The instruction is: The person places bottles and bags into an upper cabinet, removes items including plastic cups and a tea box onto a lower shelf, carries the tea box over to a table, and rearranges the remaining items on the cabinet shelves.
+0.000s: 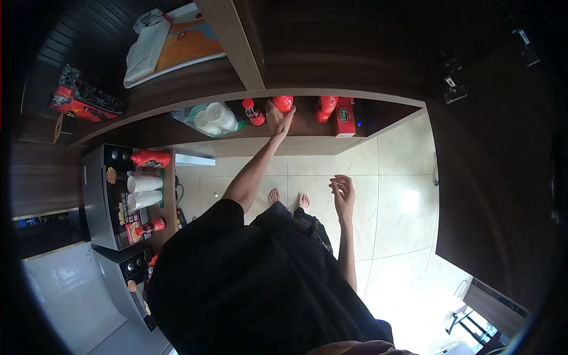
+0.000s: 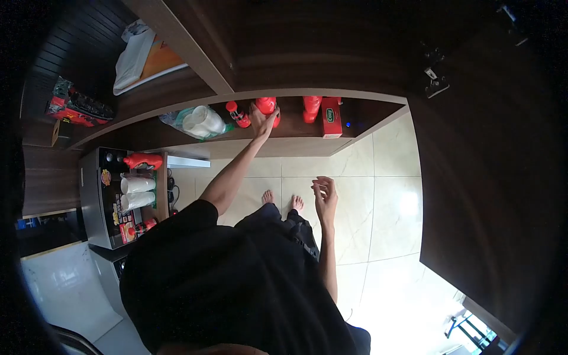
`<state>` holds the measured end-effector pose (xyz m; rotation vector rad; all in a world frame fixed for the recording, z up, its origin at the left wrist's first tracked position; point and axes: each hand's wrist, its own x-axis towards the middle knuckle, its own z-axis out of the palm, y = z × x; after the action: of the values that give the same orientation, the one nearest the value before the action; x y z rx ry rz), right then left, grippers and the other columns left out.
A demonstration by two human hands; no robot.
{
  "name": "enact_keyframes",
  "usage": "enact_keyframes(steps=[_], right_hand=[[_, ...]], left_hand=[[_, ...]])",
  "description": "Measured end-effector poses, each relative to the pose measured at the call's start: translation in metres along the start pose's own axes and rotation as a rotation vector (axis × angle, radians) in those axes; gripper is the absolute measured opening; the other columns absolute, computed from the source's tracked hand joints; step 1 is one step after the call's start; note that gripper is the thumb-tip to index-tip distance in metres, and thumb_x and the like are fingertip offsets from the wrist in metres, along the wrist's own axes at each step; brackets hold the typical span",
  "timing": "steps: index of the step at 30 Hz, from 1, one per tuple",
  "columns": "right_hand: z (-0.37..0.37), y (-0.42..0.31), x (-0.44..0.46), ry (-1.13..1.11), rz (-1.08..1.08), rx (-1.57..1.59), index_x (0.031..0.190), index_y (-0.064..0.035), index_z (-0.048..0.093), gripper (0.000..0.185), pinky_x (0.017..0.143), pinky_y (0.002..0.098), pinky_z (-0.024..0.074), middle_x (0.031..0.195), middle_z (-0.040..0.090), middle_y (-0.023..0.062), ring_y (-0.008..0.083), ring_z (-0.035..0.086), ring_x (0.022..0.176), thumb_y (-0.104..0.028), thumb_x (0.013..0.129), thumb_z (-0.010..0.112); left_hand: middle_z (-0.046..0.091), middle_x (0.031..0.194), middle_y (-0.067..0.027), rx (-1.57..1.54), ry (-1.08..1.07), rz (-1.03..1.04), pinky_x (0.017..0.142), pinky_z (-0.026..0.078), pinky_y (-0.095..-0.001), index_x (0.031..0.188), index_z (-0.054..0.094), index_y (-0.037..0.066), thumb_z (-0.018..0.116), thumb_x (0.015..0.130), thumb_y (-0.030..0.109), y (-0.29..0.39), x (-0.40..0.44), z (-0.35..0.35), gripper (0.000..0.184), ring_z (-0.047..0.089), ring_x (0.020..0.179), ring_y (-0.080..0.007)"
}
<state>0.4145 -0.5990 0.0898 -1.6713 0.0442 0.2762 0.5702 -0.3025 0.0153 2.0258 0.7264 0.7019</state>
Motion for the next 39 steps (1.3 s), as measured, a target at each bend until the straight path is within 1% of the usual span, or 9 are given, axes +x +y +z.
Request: enact_keyframes(steps=[4,8,12,14,19,24,26,30,39], right_hand=[[-0.003,-0.009,0.001,-0.010,0.032,-0.081,0.120,-0.0034,0.055,0.037,0.079,0.0325,0.0533,0.112,0.067,0.0104,0.0196,0.066,0.101,-0.014,0.089,0.072],[0.025,-0.053,0.016,-0.083,-0.331,-0.212,0.123,-0.0030,0.054,0.054,0.092,0.0381,0.0494,0.124,0.062,0.0135,0.0251,0.059,0.116,-0.018,0.079,0.082],[0.035,-0.089,0.026,-0.350,-0.368,-0.149,0.124,-0.0006,0.052,0.065,0.098,0.0364,0.0456,0.118,0.060,0.0121,0.0229,0.057,0.114,-0.019,0.072,0.087],[0.020,-0.077,0.025,-0.601,-0.156,-0.106,0.122,0.0000,0.052,0.065,0.095,0.0346,0.0457,0.111,0.060,0.0105,0.0204,0.057,0.111,-0.019,0.071,0.088],[0.042,-0.101,0.010,-0.101,-0.472,0.224,0.137,-0.0042,0.029,0.087,0.089,0.0316,0.0451,0.130,0.044,0.0088,0.0194,0.051,0.109,-0.002,0.070,0.086],[0.059,-0.237,0.047,0.122,-0.663,0.157,0.132,-0.0019,0.043,0.062,0.085,0.0290,0.0507,0.118,0.057,0.0107,0.0174,0.058,0.105,0.001,0.080,0.076],[0.064,-0.259,0.079,0.223,-0.796,0.154,0.123,-0.0021,0.052,0.066,0.069,0.0230,0.0483,0.104,0.063,0.0064,0.0113,0.060,0.083,-0.013,0.069,0.089],[0.079,-0.302,0.113,0.246,-0.871,0.080,0.116,-0.0022,0.057,0.063,0.086,0.0339,0.0513,0.106,0.069,0.0114,0.0209,0.067,0.093,-0.021,0.066,0.091],[0.105,-0.309,0.184,0.318,-0.780,-0.162,0.105,-0.0034,0.054,0.077,0.079,0.0449,0.0535,0.095,0.070,0.0167,0.0357,0.070,0.088,-0.054,0.059,0.089]], left_hand=[[0.063,0.114,-0.0192,-0.076,-0.147,-0.049,0.094,0.049,-0.0436,0.118,0.055,0.000,0.089,0.064,0.037,0.022,-0.042,-0.047,0.074,0.062,0.106,-0.0341],[0.068,0.102,-0.0115,-0.407,-0.280,-0.030,0.085,0.054,-0.0360,0.111,0.061,0.002,0.091,0.062,0.029,0.075,-0.095,-0.109,0.064,0.067,0.094,-0.0218],[0.066,0.115,-0.0093,-0.590,-0.532,0.021,0.094,0.052,-0.0341,0.120,0.059,0.002,0.089,0.068,0.019,0.161,-0.122,-0.176,0.063,0.064,0.106,-0.0167],[0.066,0.115,-0.0109,-0.554,-0.567,0.182,0.094,0.051,-0.0355,0.123,0.058,0.001,0.090,0.066,0.018,0.197,-0.122,-0.197,0.067,0.064,0.107,-0.0187],[0.056,0.123,-0.0131,-0.712,-0.442,0.340,0.094,0.049,-0.0366,0.123,0.051,-0.002,0.089,0.069,0.024,0.267,-0.107,-0.211,0.071,0.059,0.112,-0.0219],[0.054,0.120,-0.0184,-0.377,-0.101,0.634,0.091,0.047,-0.0371,0.124,0.049,-0.003,0.074,0.086,0.018,0.289,-0.075,-0.204,0.050,0.059,0.111,-0.0297],[0.053,0.123,-0.0226,-0.359,-0.064,0.716,0.095,0.046,-0.0399,0.131,0.047,-0.003,0.067,0.090,0.016,0.287,-0.057,-0.191,0.049,0.057,0.112,-0.0366],[0.050,0.131,-0.0266,-0.269,-0.041,0.767,0.101,0.043,-0.0439,0.139,0.040,-0.005,0.066,0.089,0.013,0.282,-0.019,-0.167,0.060,0.052,0.118,-0.0414],[0.029,0.150,-0.0327,-0.059,-0.067,0.778,0.111,0.036,-0.0476,0.149,0.018,-0.009,0.069,0.083,0.013,0.266,0.024,-0.129,0.086,0.035,0.135,-0.0480]])
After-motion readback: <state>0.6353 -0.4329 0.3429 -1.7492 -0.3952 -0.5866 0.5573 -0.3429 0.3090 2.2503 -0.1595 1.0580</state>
